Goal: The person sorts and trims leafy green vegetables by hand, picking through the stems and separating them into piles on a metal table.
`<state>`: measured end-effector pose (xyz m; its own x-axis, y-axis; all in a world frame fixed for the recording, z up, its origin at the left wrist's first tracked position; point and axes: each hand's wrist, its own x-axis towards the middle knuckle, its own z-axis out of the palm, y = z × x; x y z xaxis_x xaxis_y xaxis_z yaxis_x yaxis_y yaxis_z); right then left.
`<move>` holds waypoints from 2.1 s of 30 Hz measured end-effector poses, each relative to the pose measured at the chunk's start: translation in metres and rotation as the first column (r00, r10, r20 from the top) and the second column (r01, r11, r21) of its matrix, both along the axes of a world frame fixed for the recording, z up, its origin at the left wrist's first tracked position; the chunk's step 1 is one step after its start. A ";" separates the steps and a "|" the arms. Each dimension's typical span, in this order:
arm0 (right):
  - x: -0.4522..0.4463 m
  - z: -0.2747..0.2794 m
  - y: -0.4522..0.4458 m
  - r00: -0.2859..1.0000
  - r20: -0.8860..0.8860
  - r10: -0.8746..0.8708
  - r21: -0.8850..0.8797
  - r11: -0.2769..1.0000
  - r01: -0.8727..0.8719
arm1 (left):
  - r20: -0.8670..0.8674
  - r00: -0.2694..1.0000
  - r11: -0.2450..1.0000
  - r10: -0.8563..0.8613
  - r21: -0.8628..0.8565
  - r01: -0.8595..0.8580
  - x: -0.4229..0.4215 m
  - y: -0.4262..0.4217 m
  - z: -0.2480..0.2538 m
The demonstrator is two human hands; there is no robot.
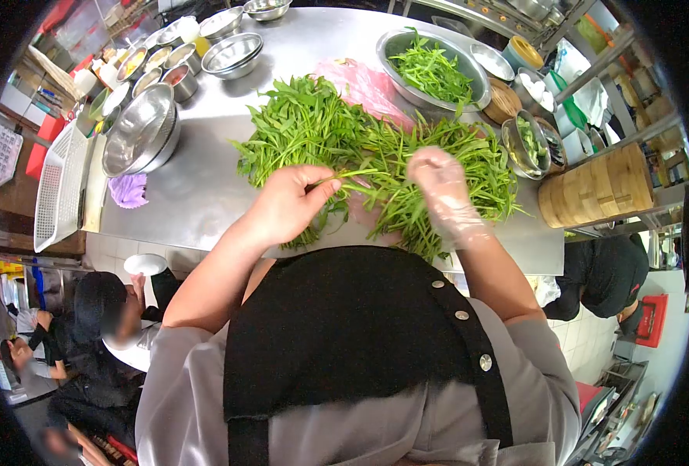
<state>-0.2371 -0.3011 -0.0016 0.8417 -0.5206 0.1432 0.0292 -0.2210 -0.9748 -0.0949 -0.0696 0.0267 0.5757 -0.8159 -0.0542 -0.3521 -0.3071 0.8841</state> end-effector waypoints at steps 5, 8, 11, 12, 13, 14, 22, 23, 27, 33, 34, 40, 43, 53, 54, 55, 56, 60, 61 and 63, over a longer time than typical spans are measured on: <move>-0.048 0.014 -0.063 0.992 -0.021 -0.121 0.277 0.953 0.122 | 0.165 0.986 0.999 -0.037 -0.014 0.039 0.004 -0.019 0.010; -0.069 0.024 -0.063 1.000 0.031 -0.003 0.199 0.980 -0.004 | 0.024 0.989 0.978 -0.147 -0.144 0.149 -0.001 -0.066 0.019; -0.074 0.024 -0.049 0.998 -0.055 0.042 0.355 0.935 -0.020 | 0.525 0.833 0.930 -0.177 -0.187 0.315 -0.011 -0.108 0.013; -0.078 0.024 -0.047 0.996 -0.070 0.058 0.335 0.942 -0.031 | 0.546 0.817 0.937 -0.186 -0.152 0.315 -0.016 -0.110 0.011; -0.082 0.023 -0.045 0.994 -0.088 0.069 0.316 0.948 -0.038 | 0.575 0.803 0.923 -0.155 -0.205 0.325 -0.017 -0.107 0.002; -0.087 0.022 -0.042 0.992 -0.103 0.073 0.299 0.953 -0.039 | 0.518 0.838 0.934 -0.171 -0.186 0.306 -0.016 -0.100 -0.007; -0.119 0.014 -0.037 0.988 -0.152 0.027 0.468 0.883 0.048 | 0.645 0.677 0.905 0.355 -0.055 -0.422 0.058 -0.003 -0.062; -0.116 0.013 -0.037 0.987 -0.156 0.043 0.468 0.883 0.035 | 0.675 0.664 0.907 0.322 -0.018 -0.421 0.066 0.004 -0.068; -0.095 0.011 -0.034 0.977 -0.155 0.146 0.443 0.894 -0.063 | 0.689 0.673 0.923 0.268 0.017 -0.385 0.081 0.022 -0.083; -0.073 0.023 -0.026 0.960 -0.132 0.247 0.443 0.881 -0.166 | 0.438 0.818 0.906 0.372 0.019 -0.422 0.077 0.021 -0.051; -0.071 0.023 -0.025 0.957 -0.145 0.250 0.447 0.880 -0.162 | 0.465 0.821 0.923 0.333 0.019 -0.385 0.080 0.022 -0.055; -0.067 0.026 -0.019 0.937 -0.178 0.301 0.437 0.877 -0.199 | 0.567 0.781 0.935 0.263 0.050 -0.352 0.078 0.020 -0.073; -0.071 0.024 -0.022 0.945 -0.179 0.274 0.434 0.884 -0.174 | 0.407 0.835 0.913 0.369 0.009 -0.408 0.070 0.026 -0.041; -0.045 0.063 -0.016 0.985 -0.169 0.033 -0.204 0.977 -0.067 | 0.304 0.918 0.963 0.255 -0.169 -0.212 0.044 0.025 0.000; -0.041 0.071 -0.012 0.993 -0.114 0.037 -0.285 0.956 -0.068 | 0.347 0.905 0.965 0.245 -0.178 -0.193 0.041 0.024 0.003; -0.037 0.082 -0.006 0.995 -0.085 0.057 -0.353 0.932 -0.084 | 0.340 0.912 0.968 0.228 -0.178 -0.175 0.039 0.022 0.005; -0.032 0.093 0.003 0.995 -0.057 0.082 -0.421 0.902 -0.099 | 0.334 0.919 0.971 0.212 -0.180 -0.159 0.037 0.021 0.007; -0.013 0.093 0.013 0.991 0.066 0.117 -0.844 0.537 -0.007 | 0.344 0.923 0.976 0.175 -0.181 -0.118 0.030 0.018 0.014; -0.008 0.095 0.018 0.989 0.088 0.122 -0.879 0.476 0.020 | 0.336 0.928 0.978 0.161 -0.179 -0.105 0.027 0.018 0.018; -0.001 0.088 0.021 0.984 0.108 0.140 -0.893 0.450 0.034 | 0.320 0.938 0.981 0.136 -0.176 -0.082 0.021 0.018 0.026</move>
<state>-0.2379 -0.2798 0.0866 0.7860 0.0104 0.6181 0.1907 -0.9552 -0.2264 -0.0734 -0.0517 0.0523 0.6249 -0.7299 0.2771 -0.6037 -0.2267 0.7643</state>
